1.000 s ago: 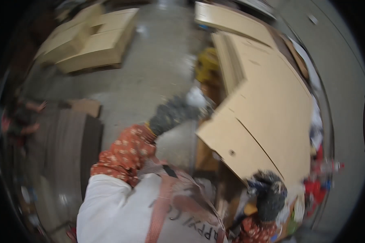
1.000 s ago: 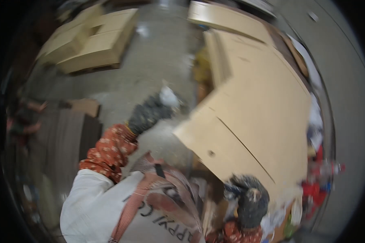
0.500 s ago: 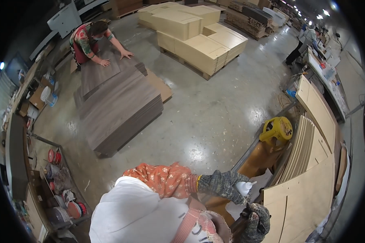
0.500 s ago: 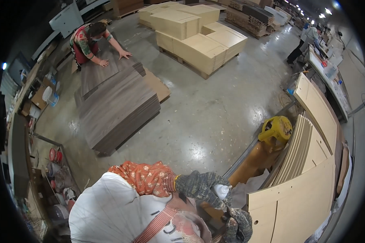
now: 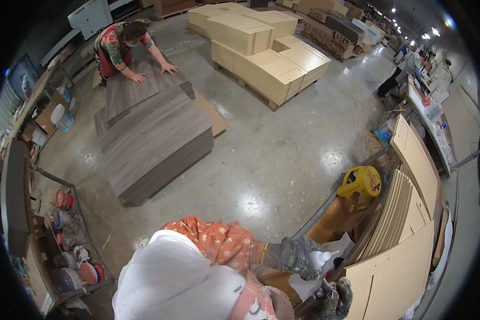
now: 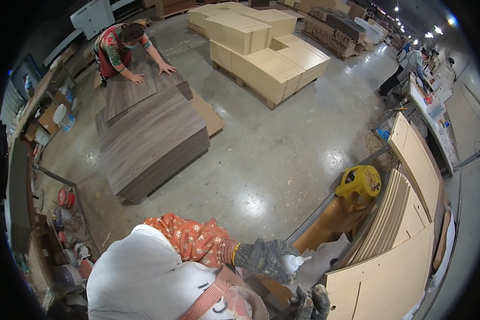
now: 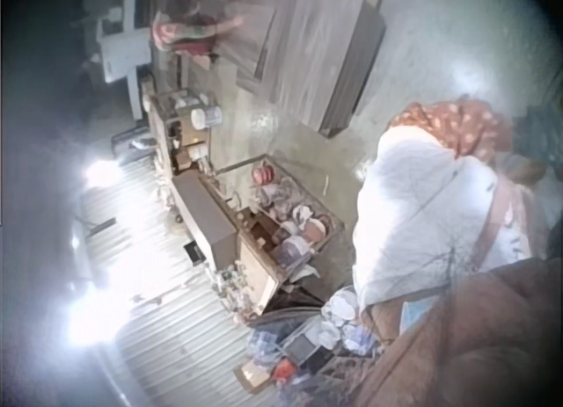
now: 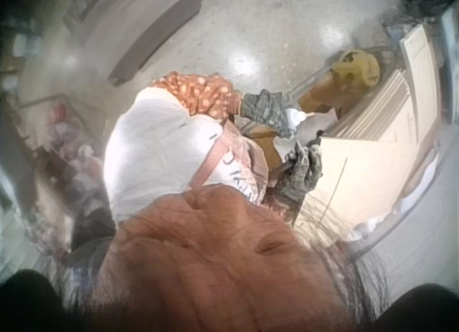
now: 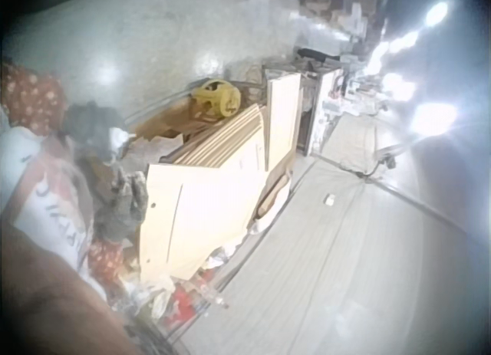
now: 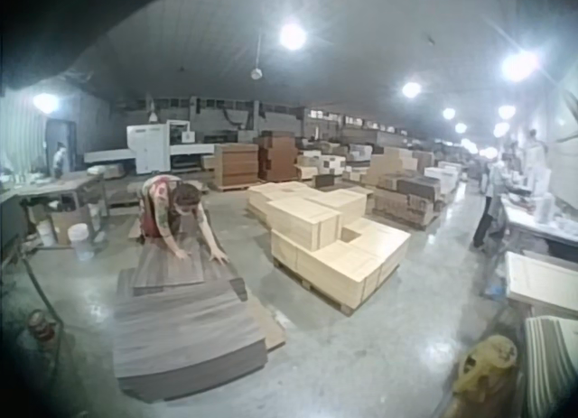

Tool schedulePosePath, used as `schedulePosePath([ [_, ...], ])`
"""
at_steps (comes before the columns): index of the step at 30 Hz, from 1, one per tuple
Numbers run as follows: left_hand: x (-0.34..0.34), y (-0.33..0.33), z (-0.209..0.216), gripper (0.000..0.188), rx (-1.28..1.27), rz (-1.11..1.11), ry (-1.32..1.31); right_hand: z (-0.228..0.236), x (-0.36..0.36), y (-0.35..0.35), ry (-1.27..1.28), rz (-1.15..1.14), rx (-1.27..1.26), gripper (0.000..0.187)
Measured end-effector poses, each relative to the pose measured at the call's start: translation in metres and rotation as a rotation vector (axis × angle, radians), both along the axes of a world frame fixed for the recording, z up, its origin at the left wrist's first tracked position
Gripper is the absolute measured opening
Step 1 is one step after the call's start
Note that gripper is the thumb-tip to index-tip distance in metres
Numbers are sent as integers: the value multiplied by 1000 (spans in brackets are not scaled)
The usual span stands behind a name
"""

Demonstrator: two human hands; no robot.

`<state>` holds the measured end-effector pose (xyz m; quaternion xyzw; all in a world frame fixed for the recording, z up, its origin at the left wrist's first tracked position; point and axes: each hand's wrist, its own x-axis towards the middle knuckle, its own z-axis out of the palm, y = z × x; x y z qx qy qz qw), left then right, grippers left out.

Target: The person wipes wooden panels with a cloth and sponge, applies liquid from a squeeze bottle onto the panels, and spreads paste from a container onto the panel edges using a tool.

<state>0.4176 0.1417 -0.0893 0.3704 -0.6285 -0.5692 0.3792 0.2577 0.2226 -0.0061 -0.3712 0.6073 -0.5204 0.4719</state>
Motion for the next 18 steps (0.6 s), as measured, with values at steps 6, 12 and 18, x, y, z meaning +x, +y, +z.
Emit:
schedulePosePath([
  [6,-5,-7,-1,27,-13,-191,83,3,5,9,399,41,-158,21],
  [12,-69,7,-104,32,-1012,816,-280,-1,15,-5,173,29,-85,21],
  [18,-120,14,-115,33,-622,1106,-571,-8,18,-13,120,72,-73,20],
])
